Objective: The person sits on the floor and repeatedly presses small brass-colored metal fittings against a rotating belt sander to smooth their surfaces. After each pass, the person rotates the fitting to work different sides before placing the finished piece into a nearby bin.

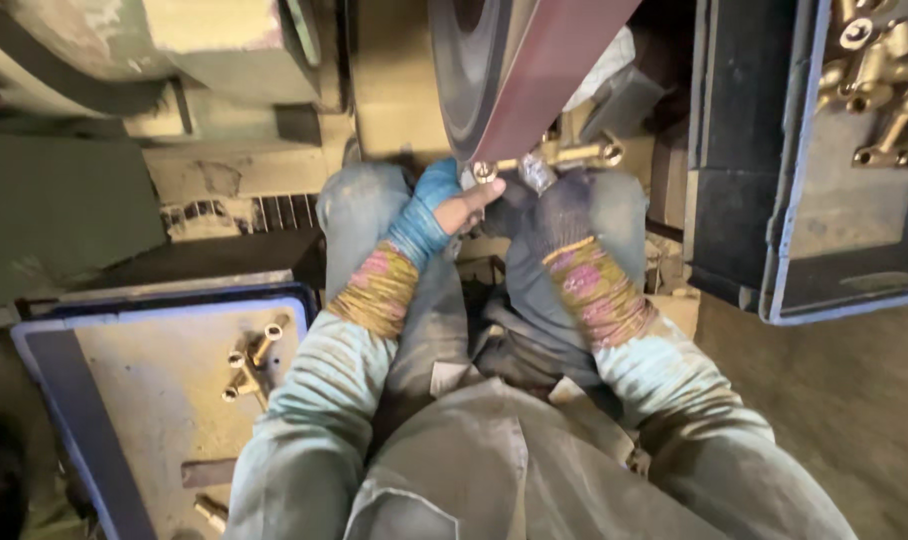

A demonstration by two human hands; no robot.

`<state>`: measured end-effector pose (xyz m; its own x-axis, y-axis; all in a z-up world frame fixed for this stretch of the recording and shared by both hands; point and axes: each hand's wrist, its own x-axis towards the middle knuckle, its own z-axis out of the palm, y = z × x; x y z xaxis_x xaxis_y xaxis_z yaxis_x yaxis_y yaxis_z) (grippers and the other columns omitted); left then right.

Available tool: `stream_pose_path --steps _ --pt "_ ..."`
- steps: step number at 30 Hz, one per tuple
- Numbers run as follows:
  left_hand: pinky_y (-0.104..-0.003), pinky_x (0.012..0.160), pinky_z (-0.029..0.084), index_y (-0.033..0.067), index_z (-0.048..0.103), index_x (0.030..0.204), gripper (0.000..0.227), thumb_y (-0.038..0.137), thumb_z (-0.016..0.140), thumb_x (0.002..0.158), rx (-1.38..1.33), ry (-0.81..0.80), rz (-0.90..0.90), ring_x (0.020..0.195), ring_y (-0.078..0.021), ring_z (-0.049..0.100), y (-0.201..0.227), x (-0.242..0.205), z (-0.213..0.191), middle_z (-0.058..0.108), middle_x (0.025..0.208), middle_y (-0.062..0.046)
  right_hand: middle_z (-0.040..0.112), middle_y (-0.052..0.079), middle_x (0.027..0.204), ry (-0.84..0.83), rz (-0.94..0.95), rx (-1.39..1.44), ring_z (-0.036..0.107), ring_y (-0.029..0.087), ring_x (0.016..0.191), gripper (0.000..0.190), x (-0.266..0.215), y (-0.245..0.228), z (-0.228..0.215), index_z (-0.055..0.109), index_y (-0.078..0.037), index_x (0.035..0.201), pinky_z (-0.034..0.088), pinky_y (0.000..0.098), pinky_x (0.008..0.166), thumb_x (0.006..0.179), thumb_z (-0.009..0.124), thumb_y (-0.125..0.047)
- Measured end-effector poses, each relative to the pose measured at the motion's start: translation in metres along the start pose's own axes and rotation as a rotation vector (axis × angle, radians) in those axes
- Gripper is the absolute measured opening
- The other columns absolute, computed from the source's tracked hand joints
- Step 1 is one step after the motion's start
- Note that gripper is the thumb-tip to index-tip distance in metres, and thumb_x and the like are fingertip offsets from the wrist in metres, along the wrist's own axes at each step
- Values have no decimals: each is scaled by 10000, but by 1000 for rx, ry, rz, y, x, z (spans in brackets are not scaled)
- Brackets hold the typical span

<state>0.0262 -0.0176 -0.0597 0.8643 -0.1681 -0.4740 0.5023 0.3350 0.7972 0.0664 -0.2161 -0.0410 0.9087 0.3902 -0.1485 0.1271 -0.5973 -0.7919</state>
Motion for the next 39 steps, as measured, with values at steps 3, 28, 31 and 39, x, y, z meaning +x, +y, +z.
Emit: stream_pose_path --steps 3,28,31,39 --pt "-272 416 406 35 661 983 300 295 780 894 -20 26 -76 469 -98 534 26 5 1 597 636 -1 655 237 1150 6 -8 36 645 392 1037 353 -4 -6 -6 622 13 1243 515 491 899 1027 663 -262" --pt "-266 483 471 60 607 1036 181 137 737 936 -75 -93 32 558 -117 564 10 -20 6 618 763 -46 649 250 1169 130 -227 -111 634 396 1070 370 32 25 -26 609 57 1231 506 472 922 1025 675 -243" --pt "-281 436 423 62 587 982 166 94 731 906 -339 -33 -7 546 -121 548 -3 -4 16 611 745 -39 648 251 1172 147 -281 -233 632 396 1074 372 50 35 -21 607 62 1230 504 470 925 1025 677 -241" --pt "-280 444 379 46 601 920 127 99 715 939 -462 -28 -5 561 -123 522 -34 20 12 553 714 -30 648 239 1181 124 -139 -189 646 372 1085 410 66 32 -5 560 60 1254 522 445 932 998 691 -231"
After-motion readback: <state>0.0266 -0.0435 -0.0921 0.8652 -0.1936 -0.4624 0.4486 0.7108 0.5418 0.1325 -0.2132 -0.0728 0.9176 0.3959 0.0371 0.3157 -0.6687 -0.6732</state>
